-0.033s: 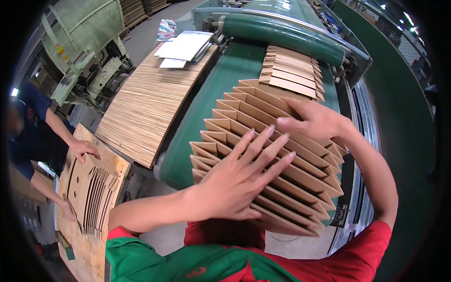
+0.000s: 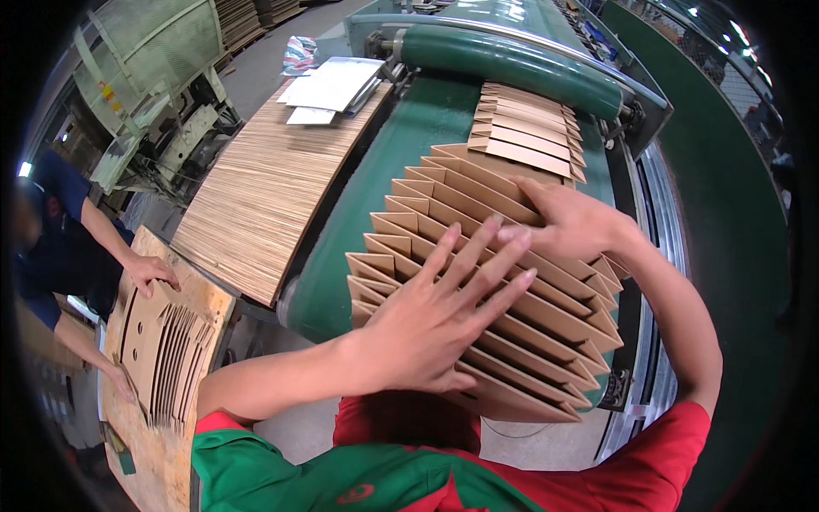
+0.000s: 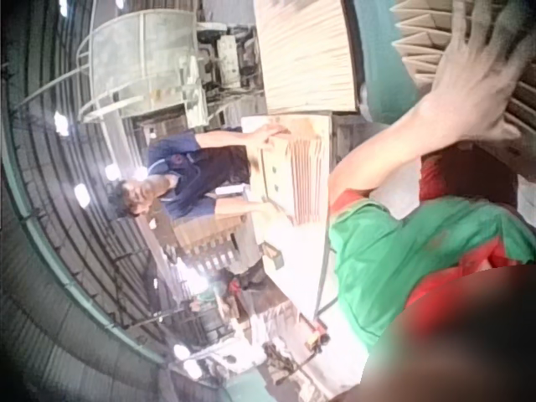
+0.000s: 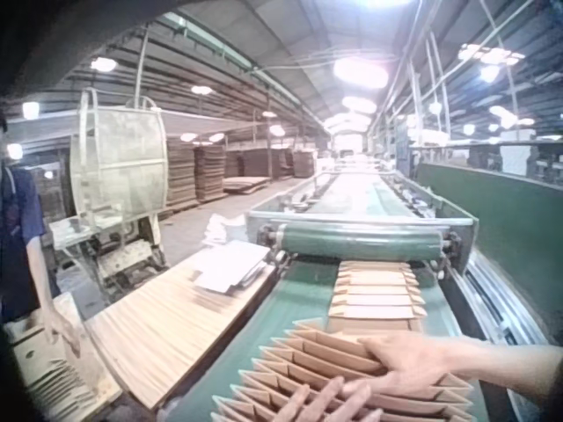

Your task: The person gathers flat cardboard pieces from a green conveyor belt, aligns them into neat stacks, and places the stacks onto a wooden table. The process repeats continuously as more pieces arrive on the belt.

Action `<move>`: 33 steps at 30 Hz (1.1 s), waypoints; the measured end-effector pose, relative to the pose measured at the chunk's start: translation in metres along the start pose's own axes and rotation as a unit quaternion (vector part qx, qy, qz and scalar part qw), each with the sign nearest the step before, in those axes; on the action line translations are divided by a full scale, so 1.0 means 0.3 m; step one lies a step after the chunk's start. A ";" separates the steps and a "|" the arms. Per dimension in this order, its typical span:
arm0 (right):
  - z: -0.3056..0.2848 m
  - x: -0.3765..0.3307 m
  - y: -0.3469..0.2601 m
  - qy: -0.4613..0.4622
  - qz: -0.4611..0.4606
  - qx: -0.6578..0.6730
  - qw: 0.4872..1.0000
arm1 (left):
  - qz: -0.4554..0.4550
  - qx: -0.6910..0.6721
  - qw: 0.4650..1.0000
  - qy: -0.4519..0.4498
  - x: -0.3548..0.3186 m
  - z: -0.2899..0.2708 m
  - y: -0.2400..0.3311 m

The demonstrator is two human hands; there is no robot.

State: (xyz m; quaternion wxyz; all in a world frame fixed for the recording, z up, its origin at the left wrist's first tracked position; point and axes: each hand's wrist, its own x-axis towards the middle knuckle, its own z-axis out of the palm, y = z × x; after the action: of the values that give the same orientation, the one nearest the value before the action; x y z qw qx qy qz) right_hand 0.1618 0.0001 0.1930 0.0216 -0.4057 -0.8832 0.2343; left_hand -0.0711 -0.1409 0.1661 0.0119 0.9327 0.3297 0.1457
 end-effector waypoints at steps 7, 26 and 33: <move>-0.002 -0.091 -0.001 -0.152 -0.034 0.181 0.971 | -0.003 -0.052 0.997 0.064 0.029 0.077 -0.054; 0.184 -0.205 -0.349 -0.046 0.104 -0.141 0.983 | 0.082 -0.026 0.991 -0.106 0.083 0.038 -0.165; 0.035 -0.155 -0.315 -0.007 0.026 -0.184 0.983 | 0.047 0.039 0.998 0.006 0.120 -0.059 -0.189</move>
State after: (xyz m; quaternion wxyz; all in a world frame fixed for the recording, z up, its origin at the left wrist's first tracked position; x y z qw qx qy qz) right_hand 0.1236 -0.0909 0.2316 -0.0658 -0.4242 -0.9003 0.0712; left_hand -0.0841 -0.0756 0.1859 -0.0335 0.9459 0.2914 0.1387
